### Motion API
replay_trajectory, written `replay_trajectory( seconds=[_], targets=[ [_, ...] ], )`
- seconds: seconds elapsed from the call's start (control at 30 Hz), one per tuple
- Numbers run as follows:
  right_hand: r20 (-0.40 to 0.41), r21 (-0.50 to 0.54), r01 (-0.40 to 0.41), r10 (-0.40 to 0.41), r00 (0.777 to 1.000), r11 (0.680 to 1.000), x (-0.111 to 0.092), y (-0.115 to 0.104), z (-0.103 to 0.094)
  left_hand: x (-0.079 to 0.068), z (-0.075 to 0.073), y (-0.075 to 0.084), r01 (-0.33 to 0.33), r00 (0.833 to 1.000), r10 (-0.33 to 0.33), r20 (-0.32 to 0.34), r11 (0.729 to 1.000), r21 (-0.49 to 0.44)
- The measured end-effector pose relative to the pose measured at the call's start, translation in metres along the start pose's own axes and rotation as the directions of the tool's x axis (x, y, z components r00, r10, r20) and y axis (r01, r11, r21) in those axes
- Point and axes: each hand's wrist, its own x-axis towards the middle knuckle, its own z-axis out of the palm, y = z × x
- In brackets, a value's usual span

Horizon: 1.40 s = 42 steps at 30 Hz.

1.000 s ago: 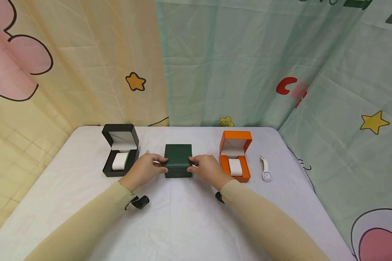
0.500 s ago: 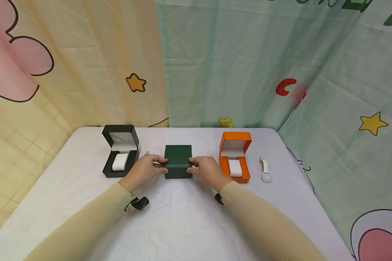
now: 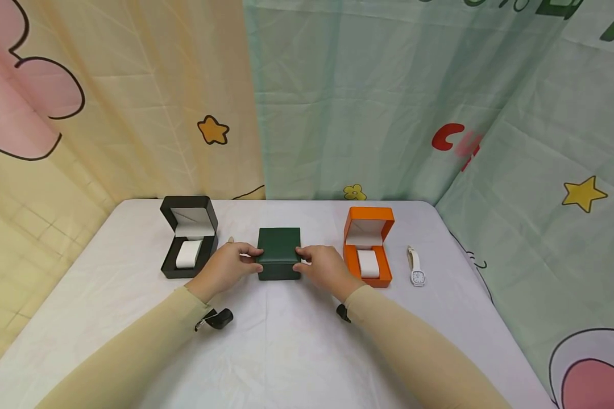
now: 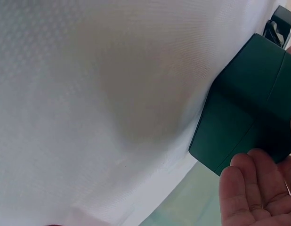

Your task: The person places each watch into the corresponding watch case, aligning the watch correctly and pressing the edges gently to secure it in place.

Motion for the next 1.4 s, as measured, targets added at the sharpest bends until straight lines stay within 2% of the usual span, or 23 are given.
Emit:
replay_trajectory(
  seconds=[0.2,0.37,0.43,0.6,0.73,0.8,0.97,1.1,1.23,1.4],
  targets=[
    [0.007,-0.024,-0.003,0.003,1.0,1.0,-0.001,-0.001,-0.001,-0.002,-0.004,0.001,-0.041,0.998,0.039,0.042,0.998,0.046],
    [0.002,0.017,-0.006,0.005,1.0,1.0,-0.004,-0.007,-0.007,-0.008,-0.019,-0.001,-0.13,0.991,0.12,0.067,0.973,0.19],
    [-0.023,0.009,0.014,-0.014,1.0,1.0,-0.006,-0.012,-0.009,-0.012,-0.031,-0.002,-0.165,0.986,0.154,0.061,0.954,0.25],
    [-0.089,-0.026,0.107,-0.109,0.99,0.994,-0.017,-0.035,-0.011,-0.022,-0.072,-0.014,-0.183,0.982,0.187,0.024,0.915,0.36],
    [-0.057,0.003,0.192,-0.191,0.98,0.981,-0.025,-0.059,-0.004,-0.024,-0.102,-0.035,-0.198,0.975,0.223,-0.008,0.884,0.423],
    [-0.021,0.022,0.23,-0.229,0.973,0.973,-0.026,-0.071,0.001,-0.025,-0.114,-0.046,-0.191,0.975,0.221,-0.019,0.877,0.441],
    [0.042,0.059,0.267,-0.27,0.962,0.962,-0.02,-0.097,0.015,-0.028,-0.136,-0.068,-0.142,0.986,0.166,-0.01,0.87,0.473],
    [0.09,0.112,0.253,-0.263,0.96,0.961,-0.01,-0.115,0.028,-0.026,-0.144,-0.08,-0.09,0.996,0.088,0.026,0.867,0.491],
    [0.148,0.191,0.193,-0.223,0.964,0.962,0.002,-0.127,0.042,-0.022,-0.147,-0.09,-0.05,0.997,0.016,0.071,0.857,0.513],
    [0.201,0.258,0.095,-0.149,0.968,0.962,0.013,-0.137,0.058,-0.019,-0.15,-0.099,-0.033,0.993,-0.03,0.111,0.853,0.521]
  ],
)
